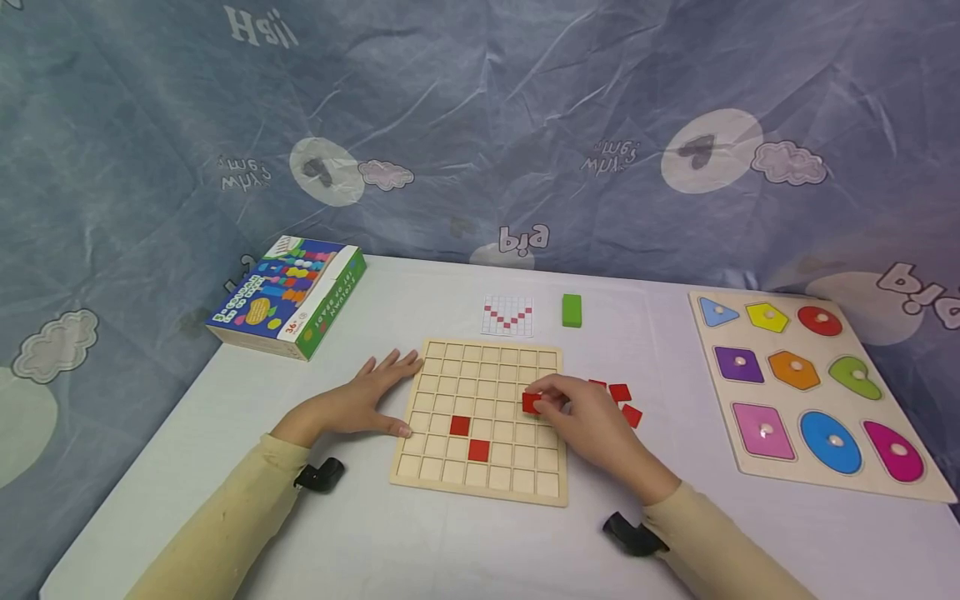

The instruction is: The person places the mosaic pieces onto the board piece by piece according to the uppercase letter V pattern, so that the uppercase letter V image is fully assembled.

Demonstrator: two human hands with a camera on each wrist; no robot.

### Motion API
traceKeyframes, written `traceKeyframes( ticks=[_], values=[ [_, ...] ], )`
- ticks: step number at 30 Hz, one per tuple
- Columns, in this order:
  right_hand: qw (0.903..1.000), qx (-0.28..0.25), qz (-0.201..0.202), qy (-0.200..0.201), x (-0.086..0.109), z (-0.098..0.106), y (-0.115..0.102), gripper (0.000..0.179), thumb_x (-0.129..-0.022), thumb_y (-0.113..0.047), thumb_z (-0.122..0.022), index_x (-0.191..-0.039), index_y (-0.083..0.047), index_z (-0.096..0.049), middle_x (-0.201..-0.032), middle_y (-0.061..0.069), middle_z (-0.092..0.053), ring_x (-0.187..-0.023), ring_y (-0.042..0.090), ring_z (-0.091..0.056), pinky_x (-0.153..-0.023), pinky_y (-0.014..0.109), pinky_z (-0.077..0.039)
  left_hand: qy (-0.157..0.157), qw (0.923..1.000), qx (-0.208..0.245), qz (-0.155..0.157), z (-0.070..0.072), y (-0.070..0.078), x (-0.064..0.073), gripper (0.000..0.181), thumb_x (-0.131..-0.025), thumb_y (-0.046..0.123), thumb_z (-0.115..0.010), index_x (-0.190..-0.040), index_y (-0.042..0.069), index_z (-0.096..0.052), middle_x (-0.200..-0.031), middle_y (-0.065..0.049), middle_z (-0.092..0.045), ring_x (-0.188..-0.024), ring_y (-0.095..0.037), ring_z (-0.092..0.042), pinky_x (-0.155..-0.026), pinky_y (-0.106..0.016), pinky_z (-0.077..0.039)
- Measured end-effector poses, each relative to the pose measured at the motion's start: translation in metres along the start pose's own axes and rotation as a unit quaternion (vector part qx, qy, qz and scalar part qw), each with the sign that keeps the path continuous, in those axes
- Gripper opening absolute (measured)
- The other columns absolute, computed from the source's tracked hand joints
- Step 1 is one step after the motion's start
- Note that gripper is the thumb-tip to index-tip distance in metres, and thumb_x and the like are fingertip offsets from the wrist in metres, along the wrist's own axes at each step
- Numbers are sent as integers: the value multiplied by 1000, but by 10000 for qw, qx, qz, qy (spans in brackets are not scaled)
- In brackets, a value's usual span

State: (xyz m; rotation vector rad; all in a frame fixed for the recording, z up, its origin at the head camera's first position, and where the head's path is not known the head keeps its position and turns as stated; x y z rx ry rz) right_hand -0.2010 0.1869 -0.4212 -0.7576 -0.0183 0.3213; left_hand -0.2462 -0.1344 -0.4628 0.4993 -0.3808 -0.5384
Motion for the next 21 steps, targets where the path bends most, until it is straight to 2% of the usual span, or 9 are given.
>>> traceKeyframes(
  ticks=[12, 21],
  values=[
    [9997, -121, -77, -176, -10, -15, -13, 20, -93, -14, -75, -111, -22, -76, -89, -9, -67, -81, 13, -61, -69, 26, -53, -8, 10000, -14, 2, 0, 1, 0, 112, -77, 52, -85, -164, 17, -22, -171, -4, -11, -157, -29, 3, -125, -52, 7],
    [9992, -164, 158, -323, -20, -30, -23, 18, -94, -14, -74, -110, -22, -75, -89, -11, -67, -82, 10, -61, -73, 28, -54, -30, 10000, -40, 25, 2, 4, 2, 112, -78, 51, -85, -164, 16, -22, -171, -4, -11, -157, -29, 3, -125, -52, 6]
  ],
)
Point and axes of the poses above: each hand's wrist, its own x-axis away from the middle knuckle, its own z-axis out of the back of the hand, y = z × x, the point moved 5 cm from there along -x, towards the middle knuckle
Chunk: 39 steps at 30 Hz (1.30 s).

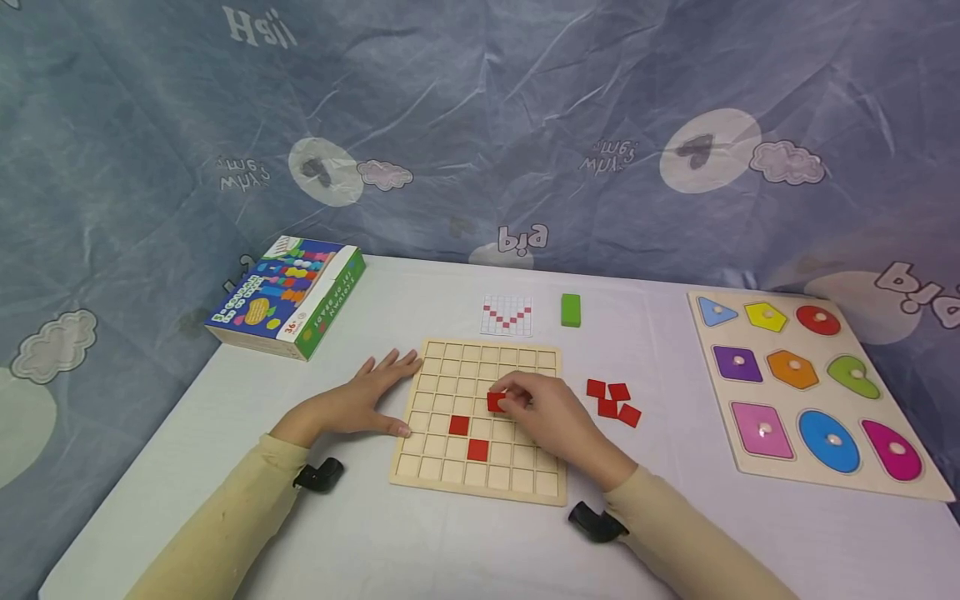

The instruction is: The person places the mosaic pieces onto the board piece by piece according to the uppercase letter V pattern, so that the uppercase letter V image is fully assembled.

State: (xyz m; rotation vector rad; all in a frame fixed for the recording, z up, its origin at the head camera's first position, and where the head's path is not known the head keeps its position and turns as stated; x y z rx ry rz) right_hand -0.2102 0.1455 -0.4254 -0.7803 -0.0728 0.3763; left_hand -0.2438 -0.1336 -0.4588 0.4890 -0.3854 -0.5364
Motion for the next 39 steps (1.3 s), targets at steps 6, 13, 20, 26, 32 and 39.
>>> traceKeyframes(
  ticks=[6, 13, 20, 26, 32, 39],
  values=[
    [9999, -23, 96, -125, -8, -9, -8, 19, -94, -14, -73, -110, -24, -75, -88, -13, -66, -82, 9, -61, -75, 29, -53, -16, 10000, -37, 34, -1, -2, -1, 112, -78, 53, -84, -164, 18, -21, -171, -2, -10, -157, -27, 4, -125, -50, 7],
    [9995, -38, 265, -151, -17, -15, -17, 18, -95, -13, -71, -110, -23, -75, -85, -14, -66, -81, 9, -61, -75, 30, -52, 2, 10000, -36, 57, -2, -4, -3, 112, -77, 53, -84, -164, 18, -22, -171, -1, -10, -157, -26, 4, -125, -50, 7],
    [9992, -1, 358, -180, -25, -23, -23, 16, -95, -13, -70, -107, -21, -75, -84, -14, -65, -79, 9, -60, -74, 29, -52, -13, 10000, -2, 53, -2, -3, -2, 112, -77, 53, -84, -164, 18, -23, -171, -1, -11, -157, -26, 4, -125, -50, 7],
    [9986, 100, 449, -274, -32, -30, -28, 15, -96, -14, -69, -107, -21, -75, -81, -14, -63, -76, 8, -58, -74, 28, -51, -27, 10000, 24, -10, -1, -3, -2, 112, -78, 54, -84, -164, 18, -22, -171, -2, -11, -157, -27, 4, -125, -51, 7],
    [9977, 165, 562, -345, -37, -36, -31, 14, -96, -13, -69, -105, -20, -75, -78, -13, -61, -72, 8, -56, -71, 28, -50, -31, 10000, 46, -29, -1, -4, -2, 111, -78, 54, -84, -164, 17, -23, -171, -2, -11, -157, -27, 4, -125, -51, 7],
    [9976, 293, 418, -470, -42, -43, -31, 11, -96, -16, -69, -103, -22, -75, -76, -13, -59, -71, 9, -55, -68, 28, -48, -8, 10000, 9, 14, -2, -5, -3, 112, -77, 55, -83, -164, 18, -23, -171, -1, -11, -157, -26, 4, -125, -51, 7]
  ],
)
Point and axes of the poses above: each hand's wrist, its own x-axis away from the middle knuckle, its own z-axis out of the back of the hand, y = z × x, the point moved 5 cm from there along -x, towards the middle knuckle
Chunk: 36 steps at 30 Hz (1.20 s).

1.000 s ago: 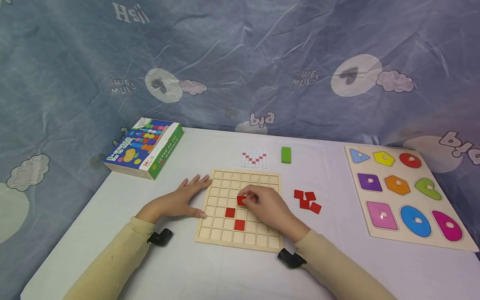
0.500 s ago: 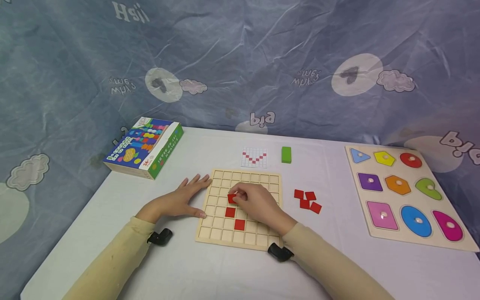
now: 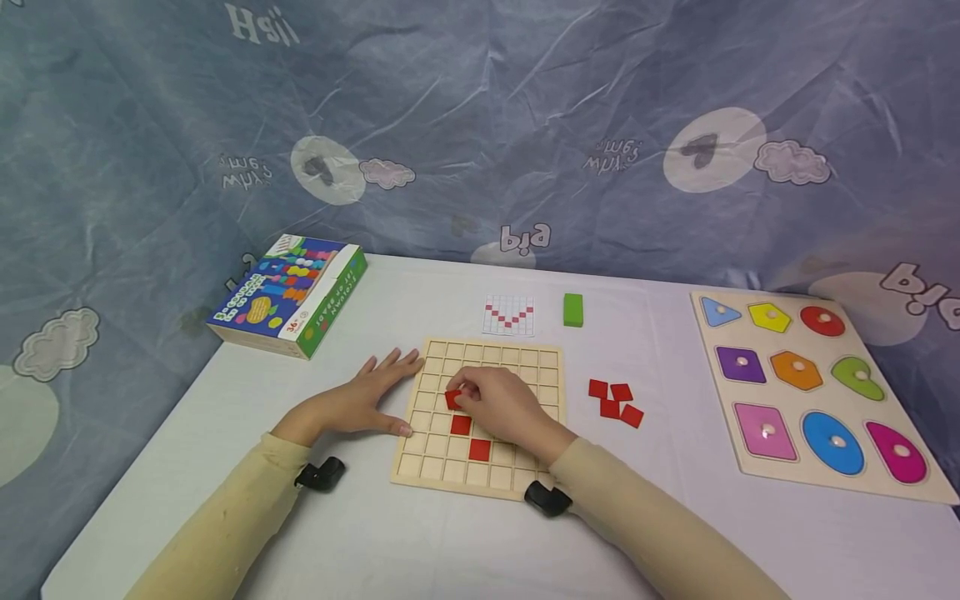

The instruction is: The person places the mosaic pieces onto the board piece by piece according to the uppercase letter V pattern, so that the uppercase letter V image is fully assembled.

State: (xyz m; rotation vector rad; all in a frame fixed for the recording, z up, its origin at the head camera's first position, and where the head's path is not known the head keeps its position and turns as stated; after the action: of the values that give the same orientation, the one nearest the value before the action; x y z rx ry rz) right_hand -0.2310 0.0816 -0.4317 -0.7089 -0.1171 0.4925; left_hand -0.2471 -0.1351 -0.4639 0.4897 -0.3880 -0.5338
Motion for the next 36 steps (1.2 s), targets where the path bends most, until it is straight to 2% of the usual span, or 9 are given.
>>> traceKeyframes(
  ticks=[10, 30, 36],
  values=[
    [9999, -3, -45, -135, -5, -6, -2, 10, -96, -17, -71, -103, -24, -75, -79, -13, -60, -75, 9, -55, -70, 29, -48, 19, 10000, -34, -74, 0, 0, 0, 112, -77, 56, -83, -164, 18, -23, -171, -2, -11, -157, -27, 3, -125, -51, 7],
    [9999, 103, 23, -94, -14, -12, -6, 12, -90, -13, -78, -95, -22, -74, -83, -12, -60, -76, 9, -54, -68, 28, -48, -23, 9999, -21, -103, 0, 0, 1, 111, -79, 56, -82, -164, 18, -22, -171, -3, -11, -157, -28, 4, -125, -52, 7],
    [9995, 234, 35, -194, -14, -13, -6, 12, -89, -15, -80, -99, -20, -75, -86, -10, -61, -78, 9, -54, -70, 28, -48, -26, 9999, -9, -130, 1, 2, 1, 111, -79, 55, -82, -164, 16, -23, -171, -4, -11, -157, -29, 4, -125, -52, 6]
  ],
)
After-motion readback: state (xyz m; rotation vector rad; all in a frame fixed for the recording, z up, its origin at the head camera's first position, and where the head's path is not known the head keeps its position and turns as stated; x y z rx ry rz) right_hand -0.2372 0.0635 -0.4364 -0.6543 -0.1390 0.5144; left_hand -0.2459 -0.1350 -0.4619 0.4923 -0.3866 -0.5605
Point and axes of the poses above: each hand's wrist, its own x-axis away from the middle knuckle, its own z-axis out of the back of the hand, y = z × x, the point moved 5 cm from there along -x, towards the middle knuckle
